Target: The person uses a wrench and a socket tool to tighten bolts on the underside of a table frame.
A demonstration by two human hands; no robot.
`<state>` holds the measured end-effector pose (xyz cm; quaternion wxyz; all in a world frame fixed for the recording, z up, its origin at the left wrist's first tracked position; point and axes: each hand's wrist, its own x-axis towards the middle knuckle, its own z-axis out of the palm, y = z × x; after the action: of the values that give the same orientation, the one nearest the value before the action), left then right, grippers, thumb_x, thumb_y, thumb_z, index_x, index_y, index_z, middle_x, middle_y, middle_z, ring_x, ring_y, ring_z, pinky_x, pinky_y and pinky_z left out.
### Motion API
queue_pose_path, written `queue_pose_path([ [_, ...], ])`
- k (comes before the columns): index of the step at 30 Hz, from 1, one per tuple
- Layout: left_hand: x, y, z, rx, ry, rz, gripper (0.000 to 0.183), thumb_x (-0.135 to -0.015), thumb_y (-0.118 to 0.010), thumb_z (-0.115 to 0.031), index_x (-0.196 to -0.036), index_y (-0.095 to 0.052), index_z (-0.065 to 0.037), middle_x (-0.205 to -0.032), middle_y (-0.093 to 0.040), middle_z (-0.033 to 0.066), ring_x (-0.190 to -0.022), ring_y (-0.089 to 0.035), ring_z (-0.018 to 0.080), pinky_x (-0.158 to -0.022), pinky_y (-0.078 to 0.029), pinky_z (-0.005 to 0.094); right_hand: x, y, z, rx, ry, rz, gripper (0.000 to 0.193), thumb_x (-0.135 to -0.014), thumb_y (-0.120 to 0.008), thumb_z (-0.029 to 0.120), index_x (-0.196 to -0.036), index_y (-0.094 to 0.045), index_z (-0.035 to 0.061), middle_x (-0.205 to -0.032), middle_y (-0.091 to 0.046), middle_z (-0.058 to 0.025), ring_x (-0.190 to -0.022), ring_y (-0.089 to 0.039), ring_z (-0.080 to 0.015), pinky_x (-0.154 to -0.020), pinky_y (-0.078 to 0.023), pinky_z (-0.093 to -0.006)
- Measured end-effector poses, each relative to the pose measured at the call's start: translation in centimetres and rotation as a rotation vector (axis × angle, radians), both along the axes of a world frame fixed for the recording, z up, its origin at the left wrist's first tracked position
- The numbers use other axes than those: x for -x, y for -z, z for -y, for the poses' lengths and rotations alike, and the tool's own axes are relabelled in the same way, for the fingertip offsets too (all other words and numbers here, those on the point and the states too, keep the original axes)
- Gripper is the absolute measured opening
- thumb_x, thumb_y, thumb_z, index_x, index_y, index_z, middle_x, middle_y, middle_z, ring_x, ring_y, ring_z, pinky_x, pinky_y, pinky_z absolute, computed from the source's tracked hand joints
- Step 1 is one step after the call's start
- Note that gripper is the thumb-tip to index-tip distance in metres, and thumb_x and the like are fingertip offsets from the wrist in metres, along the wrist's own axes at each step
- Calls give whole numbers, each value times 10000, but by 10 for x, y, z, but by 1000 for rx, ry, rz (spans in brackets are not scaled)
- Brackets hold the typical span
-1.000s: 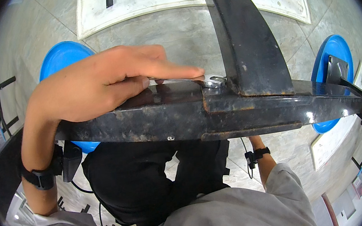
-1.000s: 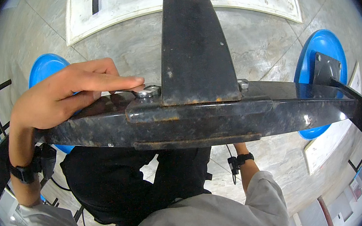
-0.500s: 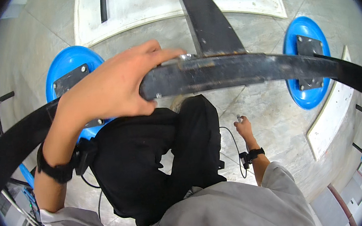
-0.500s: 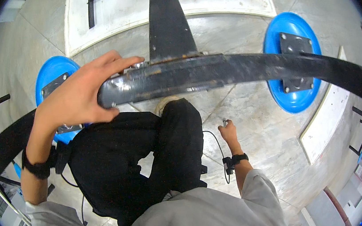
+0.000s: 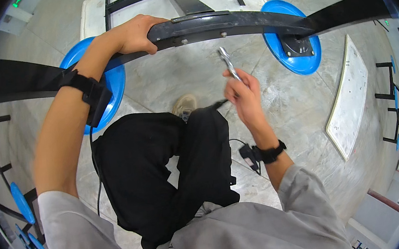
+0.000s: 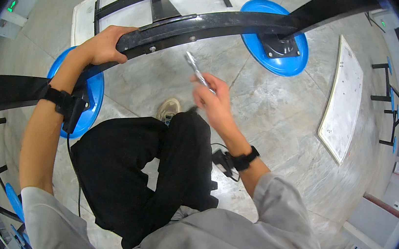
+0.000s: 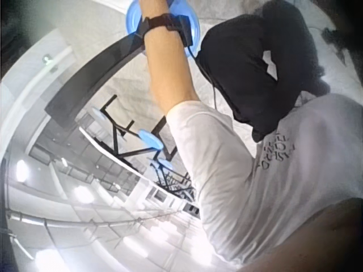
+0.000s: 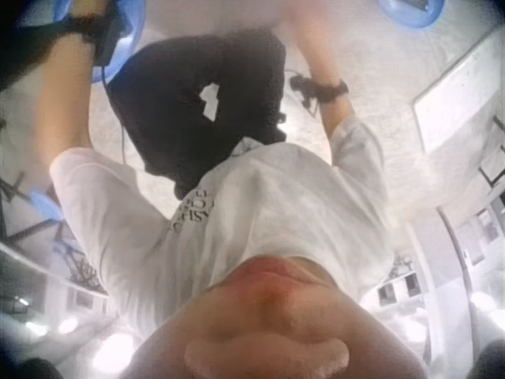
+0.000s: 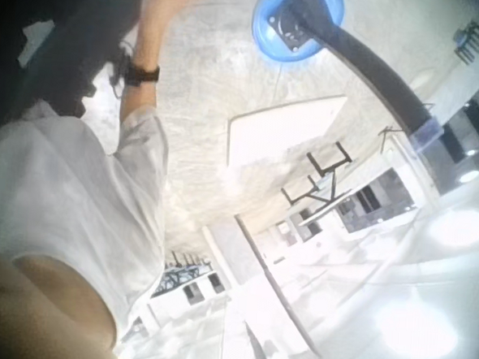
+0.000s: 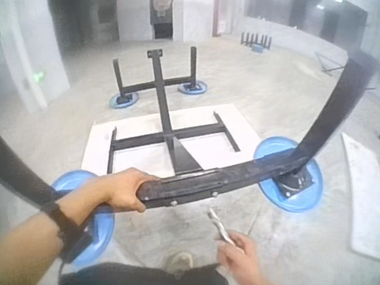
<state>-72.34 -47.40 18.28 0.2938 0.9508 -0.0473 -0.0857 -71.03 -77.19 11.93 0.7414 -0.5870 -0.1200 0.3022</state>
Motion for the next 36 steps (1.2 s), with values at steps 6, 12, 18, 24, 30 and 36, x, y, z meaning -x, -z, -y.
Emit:
queue_pose_path([
  [6,-5,-3,-1,-44,-2,-108,428,-515,-647,-176,-898,-600,9,-786,-622,166,-719,-577,283,-680,-457,348,14,-2,-45,-491,81,-668,131,-796,-443,108,-872,-490,11,-533,-386,-4,-418,-305,-101,-509,-293,-269],
  [12,-7,-4,0,-84,10,-98,424,-526,-654,-188,-892,-601,18,-786,-624,179,-717,-582,299,-680,-461,346,24,8,-59,-577,70,-703,150,-800,-437,136,-870,-500,19,-522,-390,-3,-408,-300,-103,-501,-282,-257],
  [18,-4,-6,4,-61,20,-91,423,-530,-659,-204,-893,-613,7,-791,-627,176,-729,-583,298,-693,-462,349,30,1,-77,-639,124,-725,198,-806,-417,157,-880,-504,-4,-514,-359,13,-406,-285,-100,-479,-277,-257],
  [24,-7,-5,1,-12,41,-87,413,-526,-661,-172,-889,-604,16,-772,-618,162,-706,-563,267,-683,-452,334,28,9,-82,-795,85,-791,148,-777,-442,132,-838,-513,17,-499,-387,-7,-387,-289,-109,-472,-273,-254],
  [30,-6,-2,-2,20,52,-80,390,-521,-654,-158,-853,-590,36,-725,-602,161,-660,-542,251,-654,-444,327,37,7,-91,-843,131,-802,156,-772,-438,135,-840,-513,16,-498,-369,2,-385,-280,-105,-471,-274,-247],
  [36,-8,1,-3,-1,38,-81,384,-524,-644,-162,-847,-587,37,-718,-603,158,-649,-539,261,-639,-444,331,41,4,-100,-1008,177,-934,164,-775,-430,141,-848,-504,14,-502,-365,5,-373,-272,-103,-466,-274,-240],
])
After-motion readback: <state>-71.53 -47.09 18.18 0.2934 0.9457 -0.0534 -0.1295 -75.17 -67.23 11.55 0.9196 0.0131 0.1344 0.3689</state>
